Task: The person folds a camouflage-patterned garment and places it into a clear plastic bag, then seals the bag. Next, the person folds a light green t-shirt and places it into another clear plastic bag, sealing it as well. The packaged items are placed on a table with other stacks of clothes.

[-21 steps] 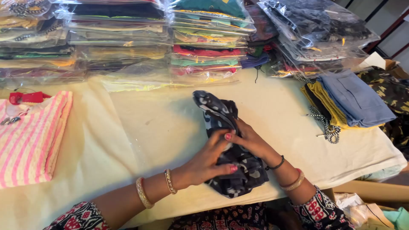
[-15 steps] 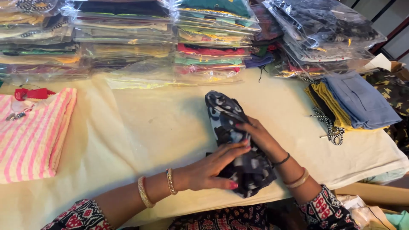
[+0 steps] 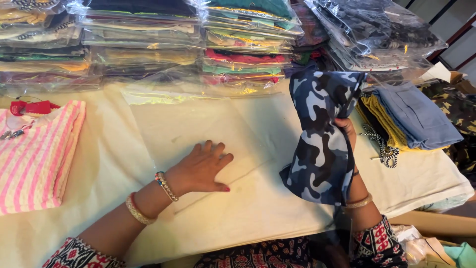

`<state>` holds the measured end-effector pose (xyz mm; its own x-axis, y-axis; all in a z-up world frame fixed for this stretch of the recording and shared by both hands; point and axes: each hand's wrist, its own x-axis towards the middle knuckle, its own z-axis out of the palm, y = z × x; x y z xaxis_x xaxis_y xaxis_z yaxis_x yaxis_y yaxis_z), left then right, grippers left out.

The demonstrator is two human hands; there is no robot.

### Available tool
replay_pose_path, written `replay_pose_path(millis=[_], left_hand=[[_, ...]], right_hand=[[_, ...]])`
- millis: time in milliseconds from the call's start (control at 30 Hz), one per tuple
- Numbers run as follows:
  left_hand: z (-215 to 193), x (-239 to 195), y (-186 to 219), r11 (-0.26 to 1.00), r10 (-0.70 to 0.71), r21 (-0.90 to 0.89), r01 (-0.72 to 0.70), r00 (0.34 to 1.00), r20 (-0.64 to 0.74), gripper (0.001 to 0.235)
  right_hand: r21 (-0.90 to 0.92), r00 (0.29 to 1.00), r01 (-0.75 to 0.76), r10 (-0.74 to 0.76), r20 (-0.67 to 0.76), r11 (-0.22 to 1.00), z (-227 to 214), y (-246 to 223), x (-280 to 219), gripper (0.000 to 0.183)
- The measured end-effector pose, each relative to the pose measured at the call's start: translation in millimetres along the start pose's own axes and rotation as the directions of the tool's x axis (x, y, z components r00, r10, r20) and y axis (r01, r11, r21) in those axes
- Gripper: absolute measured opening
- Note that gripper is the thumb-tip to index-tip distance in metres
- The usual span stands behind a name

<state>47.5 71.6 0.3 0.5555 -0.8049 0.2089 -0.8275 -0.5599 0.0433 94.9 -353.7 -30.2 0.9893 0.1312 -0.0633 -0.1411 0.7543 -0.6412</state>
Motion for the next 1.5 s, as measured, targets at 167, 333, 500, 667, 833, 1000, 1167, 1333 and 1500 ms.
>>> replay_pose_path(millis=[167,333,500,667,833,1000,1167,1333,1500], left_hand=[[4,2,7,0.994,-0.099,-0.030,0.101,0.993,0.069,0.053],[-1,14,15,0.970,-0.217,-0.056,0.236,0.948,0.235,0.025],[20,10,3,0.972,-0.210,-0.107,0.210,0.978,0.009,0.039],[-1,12,4,0.955,-0.238,-0.169,0.246,0.969,0.065,0.044],[7,10,3,0.967,-0.190,-0.162,0.196,0.980,0.053,0.050],[16,14,-4,0.949,-0.277,-0.156,0.274,0.961,0.004,0.026],[23,17,-11,0.913,-0.346,-0.272,0.305,0.931,-0.115,0.021],[19,25,-16,0.804,-0.475,-0.486,0.344,0.862,-0.177,0.023],[38,28,-47,0.718,-0.515,-0.658,0.228,0.810,-0.281,0.013]], right_hand=[[-0.079,0.981,0.190,-0.192,-0.023,0.979,-11,-3,-5,0.042],[-0.159,0.947,0.320,-0.322,0.013,0.934,-44,-3,5,0.033],[-0.154,0.950,0.306,-0.311,-0.006,0.939,-26,0,-2,0.031],[-0.103,0.981,0.156,-0.166,-0.099,0.982,21,3,-17,0.042],[-0.106,0.987,0.074,-0.088,-0.134,0.992,42,7,-25,0.046],[-0.153,0.983,0.108,-0.128,-0.133,0.982,28,7,-18,0.048],[-0.654,0.819,0.512,-0.546,0.177,0.557,78,15,-30,0.062],[-0.894,0.846,0.434,-0.392,0.361,0.112,94,36,-46,0.051],[-0.741,0.838,0.545,0.257,0.481,-0.392,204,67,-80,0.056]])
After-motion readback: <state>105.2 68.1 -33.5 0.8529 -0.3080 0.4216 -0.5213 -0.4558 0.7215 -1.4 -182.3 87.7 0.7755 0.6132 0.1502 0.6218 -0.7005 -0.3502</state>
